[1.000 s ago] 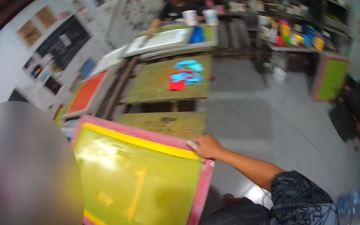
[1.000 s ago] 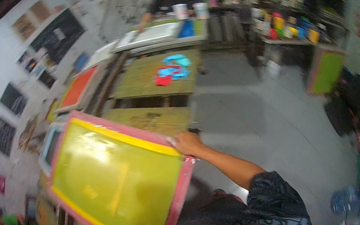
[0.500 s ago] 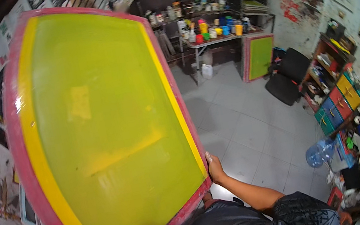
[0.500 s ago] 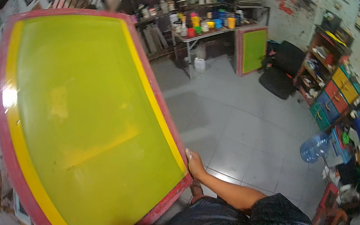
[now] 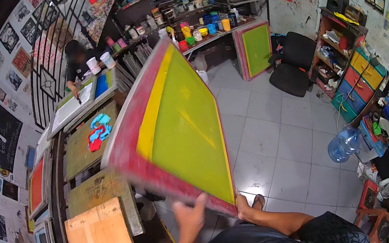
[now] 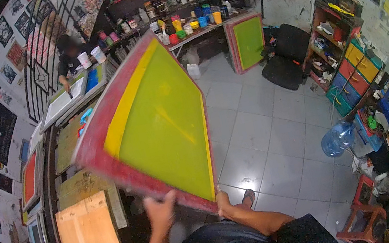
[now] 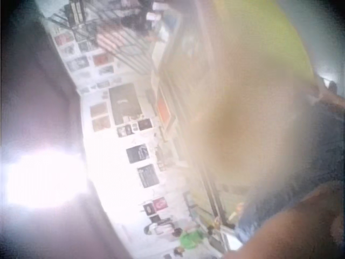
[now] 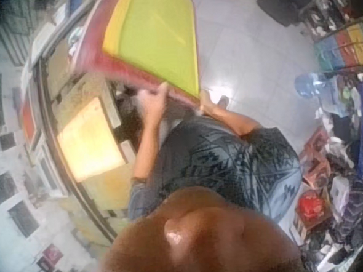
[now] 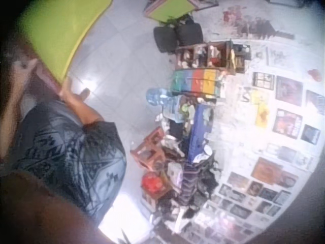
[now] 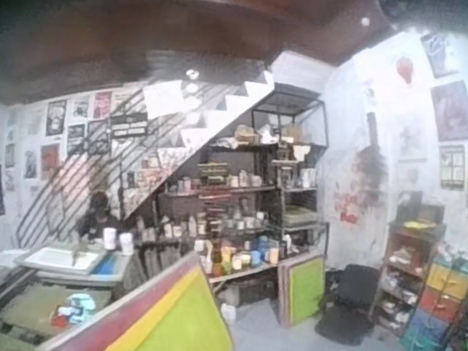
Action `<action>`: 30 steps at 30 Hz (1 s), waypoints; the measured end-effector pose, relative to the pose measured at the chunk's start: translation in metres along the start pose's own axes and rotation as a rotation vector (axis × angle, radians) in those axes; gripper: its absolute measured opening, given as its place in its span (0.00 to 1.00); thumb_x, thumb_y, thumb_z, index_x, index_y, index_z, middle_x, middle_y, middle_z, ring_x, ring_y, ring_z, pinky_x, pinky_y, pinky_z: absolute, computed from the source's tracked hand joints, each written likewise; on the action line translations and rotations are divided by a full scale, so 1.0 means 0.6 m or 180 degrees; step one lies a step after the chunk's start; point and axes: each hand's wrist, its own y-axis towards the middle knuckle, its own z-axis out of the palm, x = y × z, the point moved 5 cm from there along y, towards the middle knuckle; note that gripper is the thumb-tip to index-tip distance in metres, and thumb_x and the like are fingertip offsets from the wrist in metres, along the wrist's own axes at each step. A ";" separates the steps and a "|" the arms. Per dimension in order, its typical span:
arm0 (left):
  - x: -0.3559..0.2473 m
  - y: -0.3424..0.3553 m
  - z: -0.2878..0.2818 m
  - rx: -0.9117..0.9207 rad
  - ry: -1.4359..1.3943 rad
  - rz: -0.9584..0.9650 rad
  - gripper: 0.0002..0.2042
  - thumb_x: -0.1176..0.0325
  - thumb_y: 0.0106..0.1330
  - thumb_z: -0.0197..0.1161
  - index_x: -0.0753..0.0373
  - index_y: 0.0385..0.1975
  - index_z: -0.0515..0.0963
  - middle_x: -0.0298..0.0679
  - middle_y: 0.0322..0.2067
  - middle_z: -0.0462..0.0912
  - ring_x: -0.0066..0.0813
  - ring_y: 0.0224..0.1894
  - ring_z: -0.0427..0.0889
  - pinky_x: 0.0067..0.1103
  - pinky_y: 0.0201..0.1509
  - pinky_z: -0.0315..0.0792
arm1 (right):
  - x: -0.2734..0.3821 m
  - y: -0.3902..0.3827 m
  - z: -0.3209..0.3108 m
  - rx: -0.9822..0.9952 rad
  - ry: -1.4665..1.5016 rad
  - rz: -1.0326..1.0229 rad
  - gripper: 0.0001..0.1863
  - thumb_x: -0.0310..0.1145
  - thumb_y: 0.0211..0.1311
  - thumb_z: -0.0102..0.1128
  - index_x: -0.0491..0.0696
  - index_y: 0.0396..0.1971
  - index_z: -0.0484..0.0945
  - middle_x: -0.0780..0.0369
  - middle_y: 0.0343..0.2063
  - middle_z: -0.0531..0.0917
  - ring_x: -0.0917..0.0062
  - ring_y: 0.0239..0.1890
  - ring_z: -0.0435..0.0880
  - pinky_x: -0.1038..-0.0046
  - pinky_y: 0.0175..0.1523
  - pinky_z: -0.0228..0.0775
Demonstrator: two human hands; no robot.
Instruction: The person moves a screen printing frame to a workbench, applies white paste with a spatula, and then wipes the surface with a cloth. The person also pours liquid from a cup onto the frame and continues wiping.
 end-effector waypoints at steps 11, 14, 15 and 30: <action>0.124 0.507 0.331 0.1062 0.0566 -0.0654 0.10 0.72 0.65 0.59 0.70 0.41 0.78 0.35 0.28 0.83 0.24 0.26 0.80 0.22 0.29 0.73 | 0.413 0.142 -0.193 0.0467 -0.1522 -0.0112 0.24 0.45 0.71 0.39 0.48 0.61 0.66 0.59 0.53 0.77 0.69 0.50 0.79 0.64 0.58 0.70; 0.162 0.532 0.364 0.1401 0.0236 -0.0752 0.12 0.72 0.64 0.58 0.71 0.44 0.77 0.38 0.33 0.83 0.24 0.31 0.81 0.23 0.37 0.74 | 0.520 0.168 -0.390 -0.0237 -0.1081 -0.0594 0.21 0.43 0.68 0.45 0.51 0.56 0.71 0.61 0.47 0.81 0.74 0.46 0.81 0.71 0.49 0.72; 0.175 0.543 0.392 0.1597 0.0170 -0.0745 0.13 0.72 0.64 0.58 0.71 0.46 0.76 0.38 0.36 0.83 0.25 0.34 0.81 0.24 0.40 0.74 | 0.547 0.190 -0.494 -0.0667 -0.0997 -0.0896 0.18 0.43 0.67 0.48 0.51 0.51 0.74 0.63 0.38 0.83 0.79 0.36 0.83 0.77 0.35 0.72; 0.359 0.889 0.724 0.2261 0.1394 -0.0177 0.16 0.68 0.58 0.62 0.73 0.43 0.77 0.47 0.37 0.85 0.34 0.38 0.82 0.30 0.45 0.74 | 0.585 0.224 -0.870 -0.2363 0.0071 -0.0707 0.16 0.49 0.65 0.52 0.52 0.41 0.75 0.67 0.30 0.77 0.78 0.32 0.77 0.73 0.34 0.67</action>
